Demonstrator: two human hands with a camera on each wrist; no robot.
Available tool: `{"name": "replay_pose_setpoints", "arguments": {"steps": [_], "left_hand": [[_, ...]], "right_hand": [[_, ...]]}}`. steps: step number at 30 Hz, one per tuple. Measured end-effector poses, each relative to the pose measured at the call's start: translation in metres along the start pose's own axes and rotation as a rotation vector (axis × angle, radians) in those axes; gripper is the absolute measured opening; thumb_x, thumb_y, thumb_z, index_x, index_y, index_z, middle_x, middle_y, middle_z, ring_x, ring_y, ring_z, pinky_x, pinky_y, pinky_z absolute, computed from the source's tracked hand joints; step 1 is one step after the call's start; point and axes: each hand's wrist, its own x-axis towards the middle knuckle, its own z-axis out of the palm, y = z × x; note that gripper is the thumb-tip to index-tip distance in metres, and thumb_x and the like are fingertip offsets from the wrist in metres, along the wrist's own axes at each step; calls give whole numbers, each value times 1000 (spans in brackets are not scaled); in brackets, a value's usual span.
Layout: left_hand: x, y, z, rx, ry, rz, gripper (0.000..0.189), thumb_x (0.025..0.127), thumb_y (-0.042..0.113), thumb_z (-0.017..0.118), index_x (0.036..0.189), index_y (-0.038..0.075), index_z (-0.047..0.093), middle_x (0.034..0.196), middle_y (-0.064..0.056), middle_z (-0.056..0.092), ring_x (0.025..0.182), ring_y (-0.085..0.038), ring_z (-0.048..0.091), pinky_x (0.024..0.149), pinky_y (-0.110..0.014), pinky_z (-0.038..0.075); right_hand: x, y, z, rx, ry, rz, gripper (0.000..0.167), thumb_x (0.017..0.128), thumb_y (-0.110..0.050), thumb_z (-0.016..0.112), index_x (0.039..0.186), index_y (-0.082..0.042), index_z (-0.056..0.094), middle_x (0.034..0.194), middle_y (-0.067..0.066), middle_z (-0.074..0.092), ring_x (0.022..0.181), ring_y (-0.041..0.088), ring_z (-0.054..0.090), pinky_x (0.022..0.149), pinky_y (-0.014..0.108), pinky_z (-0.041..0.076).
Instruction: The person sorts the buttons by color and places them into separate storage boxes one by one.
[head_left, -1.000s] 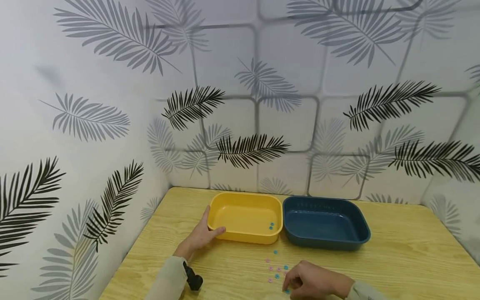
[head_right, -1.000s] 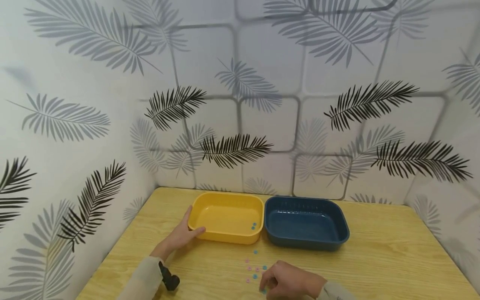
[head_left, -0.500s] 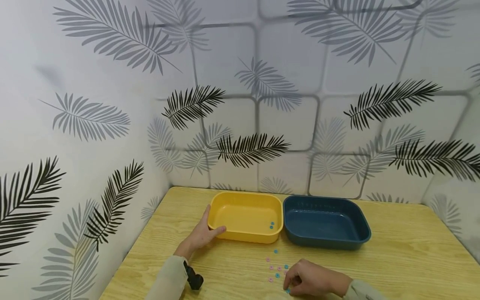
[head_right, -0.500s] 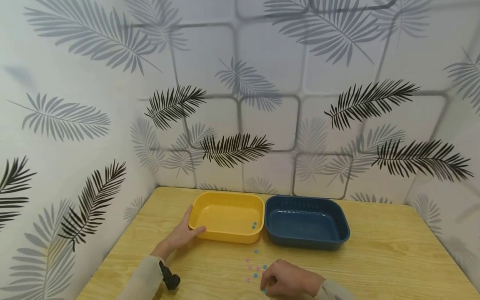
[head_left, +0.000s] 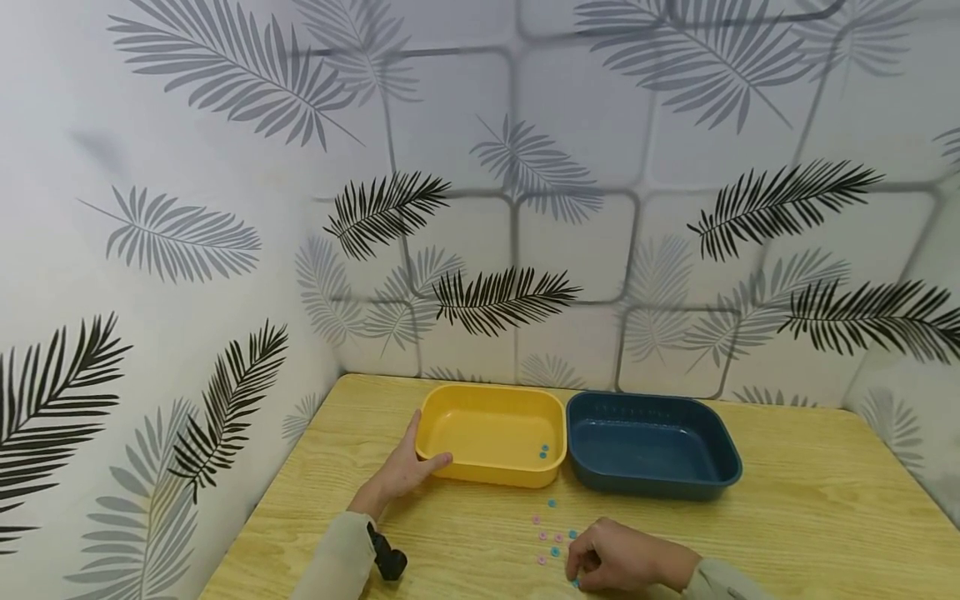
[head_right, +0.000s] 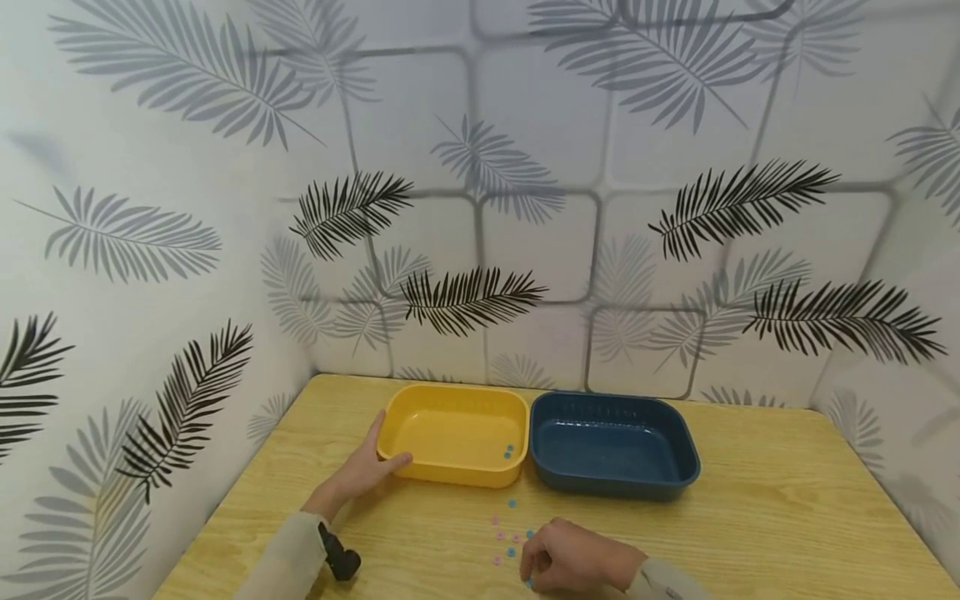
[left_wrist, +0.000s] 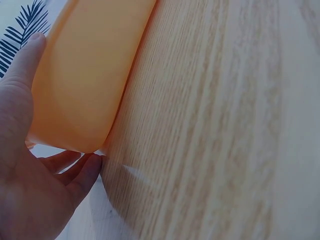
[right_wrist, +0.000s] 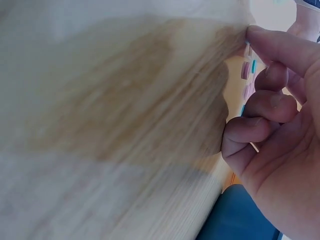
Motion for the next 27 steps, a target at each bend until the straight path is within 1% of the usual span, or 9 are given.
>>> {"name": "replay_pose_setpoints", "arguments": {"steps": [4,8,18,27], "left_hand": [[1,-1,0,-2,-2,-17,103,86,38,69,152,10,-5,155,-21,10,139,-37,19,110,-53,16],[2,-2,0,-2,3,-23,104,86,40,69,152,10,-5,155,-20,10,139,-37,19,110,-54,15],[1,-1,0,5,8,-19,103,86,40,69,152,10,-4,155,-21,11,139,-38,19,110,-54,15],[2,-3,0,8,5,-14,103,86,40,69,152,11,-5,155,-22,11,138,-39,19,109,-55,16]], "right_hand": [[1,0,0,19,-1,-10,10,89,-9,64,91,-15,71,73,-17,58,61,-9,45,54,16,46],[1,1,1,28,3,2,10,88,-9,65,90,-16,72,72,-18,58,60,-9,45,54,16,46],[2,-3,-2,65,-13,23,8,86,-7,65,85,-14,69,69,-17,55,58,-8,43,51,15,42],[1,-3,-2,100,-35,58,7,86,-9,66,80,-12,65,67,-18,52,56,-7,43,49,14,39]]}}
